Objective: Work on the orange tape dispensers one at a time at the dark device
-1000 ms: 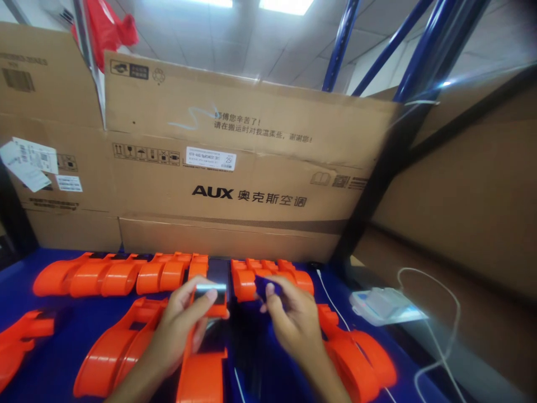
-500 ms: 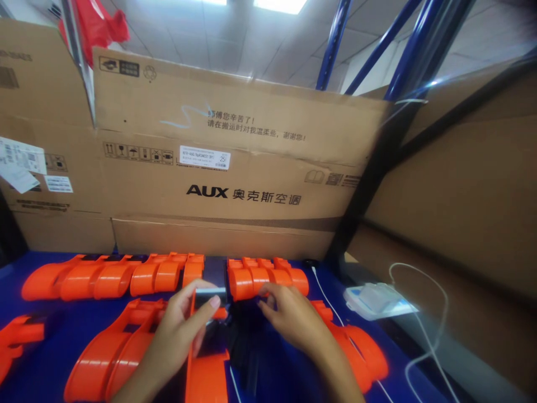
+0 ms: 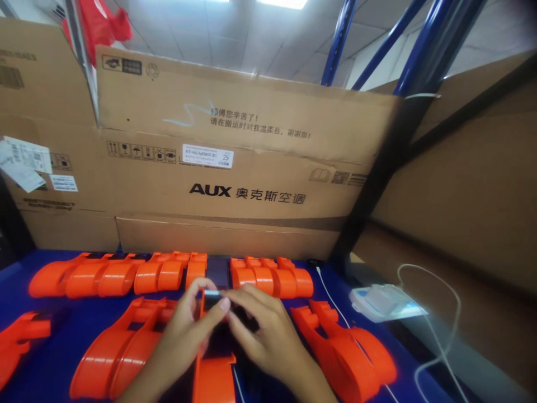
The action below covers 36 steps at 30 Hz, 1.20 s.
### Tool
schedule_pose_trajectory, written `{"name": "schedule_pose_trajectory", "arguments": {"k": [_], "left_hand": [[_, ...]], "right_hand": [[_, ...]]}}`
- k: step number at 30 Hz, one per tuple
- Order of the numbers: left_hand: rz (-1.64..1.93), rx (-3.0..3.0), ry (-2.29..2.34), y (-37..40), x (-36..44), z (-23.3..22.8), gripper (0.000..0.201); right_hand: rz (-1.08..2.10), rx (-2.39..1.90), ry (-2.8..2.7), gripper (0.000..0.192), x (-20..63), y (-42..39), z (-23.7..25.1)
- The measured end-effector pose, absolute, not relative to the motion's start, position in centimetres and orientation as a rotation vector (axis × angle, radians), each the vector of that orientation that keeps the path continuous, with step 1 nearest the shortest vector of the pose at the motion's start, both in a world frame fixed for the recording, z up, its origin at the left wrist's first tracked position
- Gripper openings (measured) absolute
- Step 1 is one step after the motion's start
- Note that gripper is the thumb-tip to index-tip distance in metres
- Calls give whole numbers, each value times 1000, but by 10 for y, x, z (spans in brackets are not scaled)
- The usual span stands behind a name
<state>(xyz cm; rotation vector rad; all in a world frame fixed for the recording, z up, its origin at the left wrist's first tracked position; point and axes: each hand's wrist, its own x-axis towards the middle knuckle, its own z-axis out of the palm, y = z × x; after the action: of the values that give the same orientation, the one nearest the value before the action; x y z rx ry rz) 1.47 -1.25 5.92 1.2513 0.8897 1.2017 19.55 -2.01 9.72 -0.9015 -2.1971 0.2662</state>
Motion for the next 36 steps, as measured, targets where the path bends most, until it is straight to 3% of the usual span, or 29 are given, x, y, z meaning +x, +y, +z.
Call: {"name": "schedule_pose_trajectory", "arguments": {"k": [5, 10, 16, 23, 28, 36], "left_hand": [[1124, 1199, 784, -9, 6, 58, 43], [1158, 1119, 689, -7, -1, 59, 73], [1390, 971, 778, 2, -10, 67, 60], [1322, 1000, 776, 4, -11, 69, 43], [1271, 1028, 796, 6, -9, 61, 41], [1192, 1181, 815, -4, -2, 48, 46]], "right_hand": [[191, -945, -2113, 28, 193, -13, 85], [152, -1009, -2001, 24, 200, -9, 85], [59, -1129, -1972, 22, 211, -4, 89], [-30, -1164, -2367, 11, 209, -5, 83], [-36, -1173, -2382, 16, 209, -4, 78], [300, -1051, -2016, 18, 205, -7, 94]]}}
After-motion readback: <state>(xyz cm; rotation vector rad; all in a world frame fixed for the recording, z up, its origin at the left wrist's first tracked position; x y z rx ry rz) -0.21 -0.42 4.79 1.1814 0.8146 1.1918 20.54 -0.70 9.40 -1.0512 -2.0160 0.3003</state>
